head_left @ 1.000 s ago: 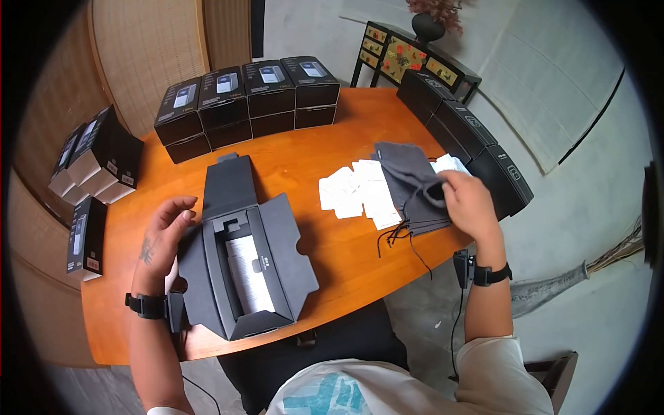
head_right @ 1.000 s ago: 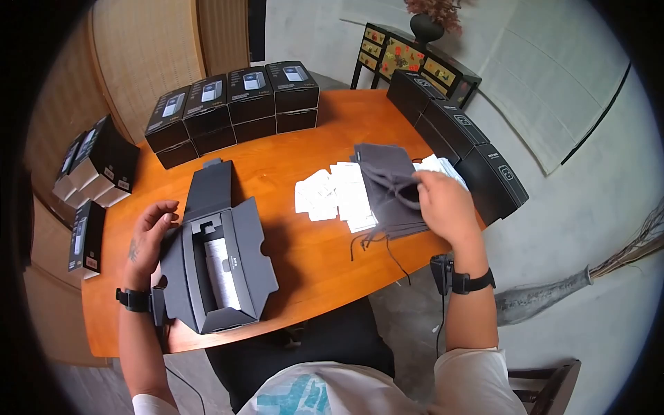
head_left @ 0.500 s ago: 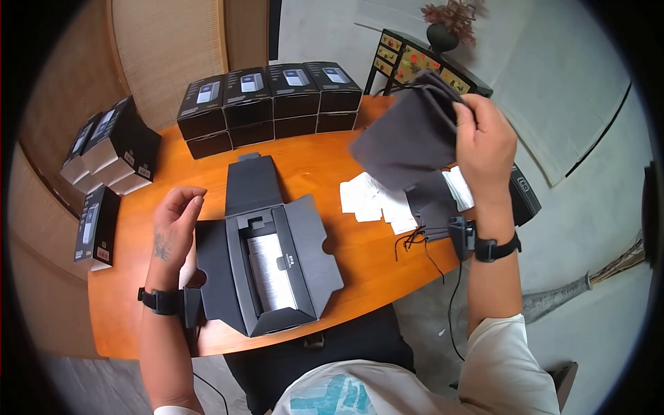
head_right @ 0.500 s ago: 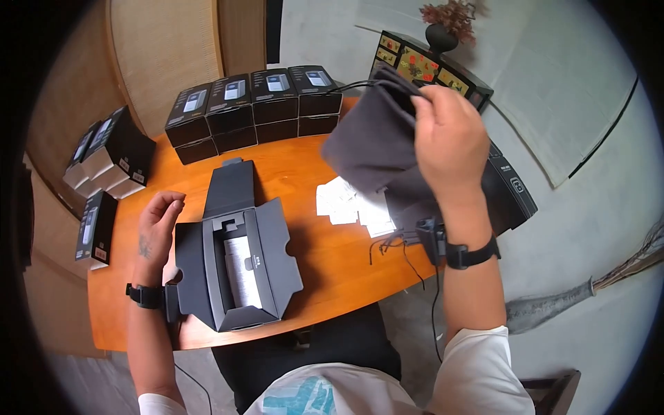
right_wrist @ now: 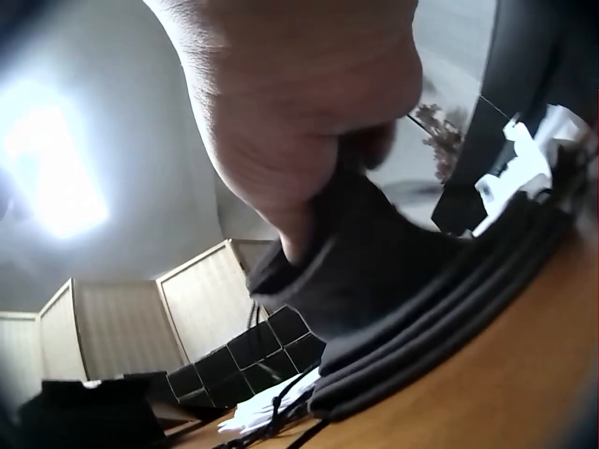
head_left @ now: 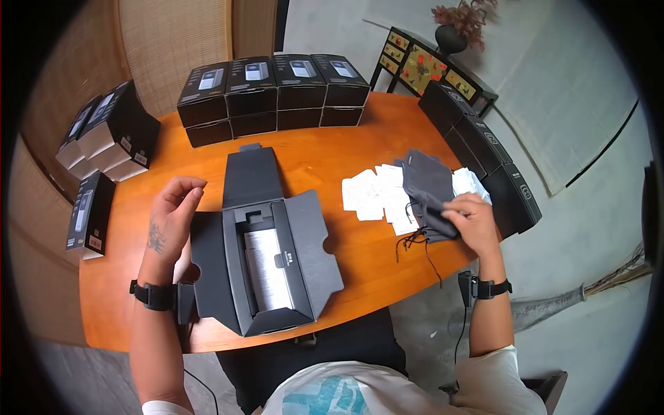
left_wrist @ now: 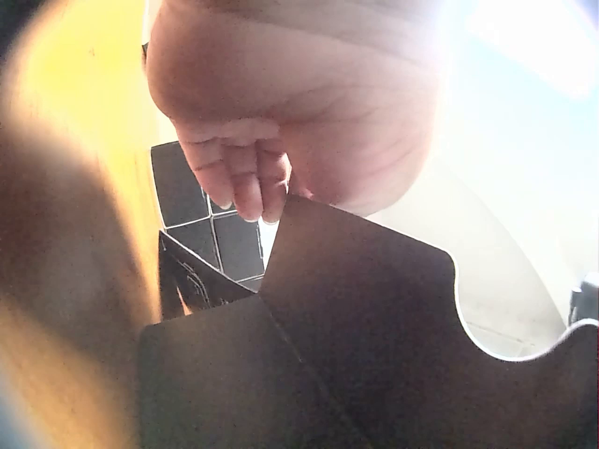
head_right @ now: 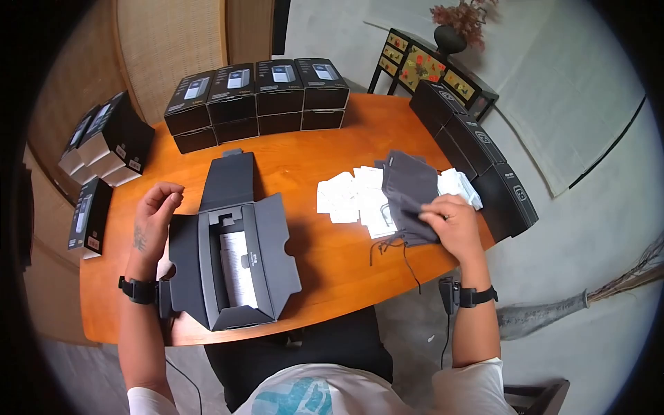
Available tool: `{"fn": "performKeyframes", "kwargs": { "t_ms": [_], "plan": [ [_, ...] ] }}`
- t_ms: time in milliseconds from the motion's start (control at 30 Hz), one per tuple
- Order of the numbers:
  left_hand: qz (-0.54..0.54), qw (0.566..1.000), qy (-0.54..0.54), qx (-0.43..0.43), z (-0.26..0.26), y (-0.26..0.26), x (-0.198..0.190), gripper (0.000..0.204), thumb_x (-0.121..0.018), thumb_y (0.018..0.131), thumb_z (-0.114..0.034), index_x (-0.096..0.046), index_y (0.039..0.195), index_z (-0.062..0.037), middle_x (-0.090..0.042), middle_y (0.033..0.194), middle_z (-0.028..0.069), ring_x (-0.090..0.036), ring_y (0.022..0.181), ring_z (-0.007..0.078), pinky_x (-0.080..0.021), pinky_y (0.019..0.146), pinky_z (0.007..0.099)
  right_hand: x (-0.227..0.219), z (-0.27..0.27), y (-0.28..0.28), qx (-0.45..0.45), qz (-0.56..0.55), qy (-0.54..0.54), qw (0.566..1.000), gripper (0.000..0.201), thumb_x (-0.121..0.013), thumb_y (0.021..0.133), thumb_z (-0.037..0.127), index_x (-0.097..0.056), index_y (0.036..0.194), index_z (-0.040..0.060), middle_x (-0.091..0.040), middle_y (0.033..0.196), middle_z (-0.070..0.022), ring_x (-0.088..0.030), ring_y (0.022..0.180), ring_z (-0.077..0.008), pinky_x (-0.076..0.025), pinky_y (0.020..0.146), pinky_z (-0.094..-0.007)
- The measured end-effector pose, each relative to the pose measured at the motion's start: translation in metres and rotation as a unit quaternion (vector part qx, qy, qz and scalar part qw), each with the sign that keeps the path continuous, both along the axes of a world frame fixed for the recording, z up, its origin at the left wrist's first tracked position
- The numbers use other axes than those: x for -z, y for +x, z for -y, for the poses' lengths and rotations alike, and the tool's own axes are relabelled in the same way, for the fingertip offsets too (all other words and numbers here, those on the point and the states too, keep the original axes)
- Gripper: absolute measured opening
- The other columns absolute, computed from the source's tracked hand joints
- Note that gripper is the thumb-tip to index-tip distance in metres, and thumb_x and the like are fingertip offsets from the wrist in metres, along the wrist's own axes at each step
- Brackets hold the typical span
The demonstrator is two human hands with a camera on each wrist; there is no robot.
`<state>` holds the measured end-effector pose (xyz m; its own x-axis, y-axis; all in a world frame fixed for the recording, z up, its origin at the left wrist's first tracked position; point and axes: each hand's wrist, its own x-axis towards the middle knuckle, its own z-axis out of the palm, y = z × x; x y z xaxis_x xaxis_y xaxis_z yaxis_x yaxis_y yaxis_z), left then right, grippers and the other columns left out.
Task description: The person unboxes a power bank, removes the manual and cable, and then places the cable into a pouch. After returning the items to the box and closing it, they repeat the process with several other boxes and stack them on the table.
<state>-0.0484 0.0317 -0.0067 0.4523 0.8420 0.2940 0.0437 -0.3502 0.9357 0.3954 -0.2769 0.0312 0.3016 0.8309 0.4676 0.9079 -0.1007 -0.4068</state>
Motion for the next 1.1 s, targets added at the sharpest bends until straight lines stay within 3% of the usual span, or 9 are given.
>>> {"fn": "performKeyframes", "kwargs": {
  "t_ms": [133, 267, 433, 600, 633, 733, 833, 867, 1100],
  "plan": [
    [0.015, 1.0, -0.016, 0.014, -0.004, -0.003, 0.0, 0.013, -0.065, 0.101, -0.013, -0.069, 0.108, -0.0027, -0.065, 0.102, -0.0003, -0.058, 0.098, 0.0092, -0.045, 0.091, 0.0252, -0.004, 0.016, 0.014, -0.001, -0.205, -0.121, 0.971, 0.011, -0.072, 0.091, 0.006, -0.075, 0.097, -0.0029, -0.071, 0.091, -0.008, -0.066, 0.086, -0.0171, -0.051, 0.079, -0.0297],
    [0.019, 0.999, -0.015, 0.022, -0.001, -0.004, -0.007, 0.012, -0.065, 0.101, -0.012, -0.069, 0.107, -0.0027, -0.065, 0.101, -0.0006, -0.058, 0.098, 0.0088, -0.045, 0.091, 0.0247, -0.017, 0.009, 0.017, -0.011, -0.157, -0.122, 0.98, 0.012, -0.069, 0.093, 0.007, -0.071, 0.097, -0.0042, -0.07, 0.091, -0.009, -0.065, 0.085, -0.0182, -0.051, 0.08, -0.0307],
    [0.007, 1.0, 0.008, 0.018, 0.0, -0.009, -0.01, 0.013, -0.064, 0.1, -0.011, -0.068, 0.109, -0.0021, -0.064, 0.102, 0.0001, -0.058, 0.099, 0.01, -0.045, 0.092, 0.0255, -0.054, -0.029, -0.014, 0.064, 0.003, 0.124, 0.99, 0.013, -0.061, 0.097, 0.006, -0.067, 0.096, -0.0045, -0.068, 0.092, -0.0127, -0.066, 0.085, -0.0231, -0.051, 0.081, -0.032],
    [-0.033, 0.972, 0.233, 0.003, 0.001, -0.009, -0.012, 0.05, -0.076, 0.093, -0.027, -0.058, 0.133, -0.0021, -0.056, 0.13, 0.0068, -0.054, 0.119, 0.0172, -0.042, 0.103, 0.0325, -0.083, -0.076, -0.1, -0.155, 0.226, 0.221, 0.936, 0.012, -0.066, 0.084, 0.009, -0.072, 0.094, 0.0055, -0.069, 0.096, -0.0108, -0.065, 0.093, -0.031, -0.052, 0.081, -0.0432],
    [-0.064, 0.961, 0.268, 0.005, 0.004, -0.012, -0.016, 0.08, -0.08, 0.087, -0.031, -0.042, 0.152, -0.0038, -0.043, 0.153, 0.0119, -0.044, 0.14, 0.026, -0.036, 0.114, 0.0405, -0.072, -0.096, -0.122, -0.215, 0.266, 0.3, 0.891, 0.015, -0.067, 0.081, 0.016, -0.071, 0.092, 0.0067, -0.067, 0.094, -0.0085, -0.065, 0.091, -0.0283, -0.05, 0.078, -0.0421],
    [-0.026, 0.893, 0.449, -0.03, 0.025, 0.004, -0.032, 0.111, -0.09, 0.076, -0.031, -0.022, 0.162, -0.0058, -0.028, 0.167, 0.0181, -0.03, 0.153, 0.0365, -0.028, 0.122, 0.0505, -0.053, -0.116, -0.207, -0.342, 0.203, 0.282, 0.873, 0.013, -0.062, 0.073, 0.022, -0.067, 0.075, 0.01, -0.061, 0.082, -0.0027, -0.059, 0.081, -0.0222, -0.045, 0.074, -0.0377],
    [-0.13, 0.814, 0.566, -0.031, 0.046, -0.004, -0.053, 0.053, -0.085, 0.078, -0.02, -0.066, 0.125, -0.006, -0.046, 0.155, 0.0208, -0.036, 0.149, 0.0394, -0.03, 0.121, 0.0535, -0.033, -0.131, -0.253, -0.381, 0.222, 0.31, 0.843, 0.013, -0.063, 0.073, 0.022, -0.064, 0.064, 0.0123, -0.058, 0.076, -0.0002, -0.059, 0.081, -0.02, -0.044, 0.075, -0.036],
    [-0.16, 0.813, 0.559, -0.022, 0.057, -0.002, -0.059, 0.021, -0.08, 0.078, -0.012, -0.071, 0.095, -0.0046, -0.061, 0.137, 0.0186, -0.049, 0.14, 0.0386, -0.035, 0.116, 0.0556, -0.032, -0.132, -0.253, -0.389, 0.217, 0.297, 0.845, 0.009, -0.062, 0.072, 0.019, -0.061, 0.075, 0.0108, -0.053, 0.079, -0.0012, -0.055, 0.078, -0.0203, -0.046, 0.076, -0.0343],
    [-0.104, 0.888, 0.442, 0.08, 0.054, 0.005, -0.05, 0.031, -0.074, 0.068, 0.01, -0.067, 0.095, -0.0025, -0.069, 0.113, 0.0134, -0.064, 0.115, 0.0392, -0.048, 0.104, 0.0504, -0.044, -0.099, -0.155, -0.32, 0.143, 0.135, 0.927, 0.016, -0.075, 0.078, 0.015, -0.072, 0.093, 0.0139, -0.064, 0.093, -0.0042, -0.063, 0.09, -0.0239, -0.049, 0.078, -0.0387]
  ]
}}
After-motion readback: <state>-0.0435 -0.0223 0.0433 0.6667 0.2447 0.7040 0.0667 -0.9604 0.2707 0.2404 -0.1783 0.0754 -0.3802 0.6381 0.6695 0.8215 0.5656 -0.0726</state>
